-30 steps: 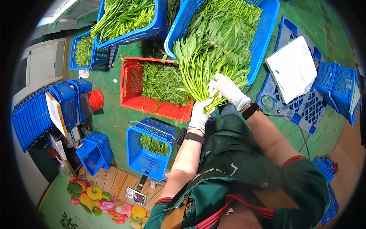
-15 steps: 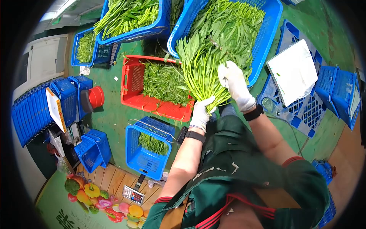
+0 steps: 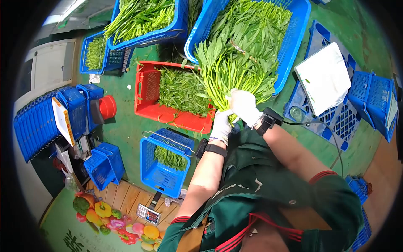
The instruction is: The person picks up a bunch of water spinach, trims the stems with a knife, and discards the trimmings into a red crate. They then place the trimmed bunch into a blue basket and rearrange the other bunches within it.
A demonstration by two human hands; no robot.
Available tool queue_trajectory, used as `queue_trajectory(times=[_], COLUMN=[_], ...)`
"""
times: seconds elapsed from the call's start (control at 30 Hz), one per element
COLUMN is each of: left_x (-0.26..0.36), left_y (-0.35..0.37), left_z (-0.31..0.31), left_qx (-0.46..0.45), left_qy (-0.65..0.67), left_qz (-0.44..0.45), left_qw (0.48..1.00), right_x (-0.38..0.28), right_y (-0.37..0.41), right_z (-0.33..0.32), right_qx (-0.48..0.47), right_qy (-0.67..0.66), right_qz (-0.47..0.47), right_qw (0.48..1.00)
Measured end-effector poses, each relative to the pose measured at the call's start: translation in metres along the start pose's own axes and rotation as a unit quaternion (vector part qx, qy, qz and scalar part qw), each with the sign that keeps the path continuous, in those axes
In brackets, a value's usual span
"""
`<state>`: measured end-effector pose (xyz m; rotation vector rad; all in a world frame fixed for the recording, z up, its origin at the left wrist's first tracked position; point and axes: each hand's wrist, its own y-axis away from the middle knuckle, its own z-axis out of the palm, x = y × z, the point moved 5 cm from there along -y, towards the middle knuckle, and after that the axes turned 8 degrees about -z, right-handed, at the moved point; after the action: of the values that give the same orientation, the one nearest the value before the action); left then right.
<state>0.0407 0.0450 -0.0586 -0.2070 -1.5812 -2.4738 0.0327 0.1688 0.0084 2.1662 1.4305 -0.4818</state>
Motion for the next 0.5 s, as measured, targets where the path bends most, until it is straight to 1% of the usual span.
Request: queue_trajectory(times=[0.07,0.13,0.2,0.27,0.3,0.33,0.37,0.4,0.43,0.47,0.5], left_x=[-0.001,-0.002,0.001,0.001,0.0,-0.002,-0.001,0.0,0.0,0.003,0.005], left_y=[-0.001,-0.003,0.001,0.0,-0.003,-0.005,-0.003,-0.001,0.001,0.004,0.007], left_z=[0.002,-0.003,-0.001,-0.001,-0.005,-0.009,-0.007,-0.006,-0.005,-0.002,0.004], left_qx=[-0.009,0.007,0.003,-0.002,0.006,0.013,0.013,0.021,0.029,0.029,0.02], left_qy=[0.004,0.002,0.008,0.016,0.002,-0.012,-0.012,-0.011,-0.009,-0.009,-0.021], left_qz=[0.007,0.006,0.009,0.01,-0.012,-0.033,-0.033,-0.04,-0.047,-0.047,-0.05], left_qw=[1.0,1.0,1.0,1.0,1.0,0.999,0.999,0.999,0.998,0.998,0.998], right_x=[-0.006,-0.007,-0.006,-0.002,0.002,0.004,0.003,0.003,0.009,0.013,0.015], right_y=[0.004,0.005,0.006,0.009,0.011,0.012,0.011,0.01,0.008,0.005,0.002], right_z=[-0.006,-0.006,-0.006,-0.003,-0.004,-0.004,-0.005,-0.005,-0.004,-0.006,-0.012], right_qx=[0.048,0.048,0.049,0.016,0.015,0.011,0.007,0.007,0.0,-0.006,-0.006], right_qy=[0.01,-0.008,-0.028,-0.069,-0.068,-0.089,-0.111,-0.111,-0.214,-0.314,-0.313], right_qz=[-0.054,-0.053,-0.048,-0.075,-0.075,-0.098,-0.122,-0.123,-0.063,-0.001,0.0], right_qw=[0.997,0.997,0.997,0.995,0.995,0.991,0.986,0.986,0.975,0.949,0.95])
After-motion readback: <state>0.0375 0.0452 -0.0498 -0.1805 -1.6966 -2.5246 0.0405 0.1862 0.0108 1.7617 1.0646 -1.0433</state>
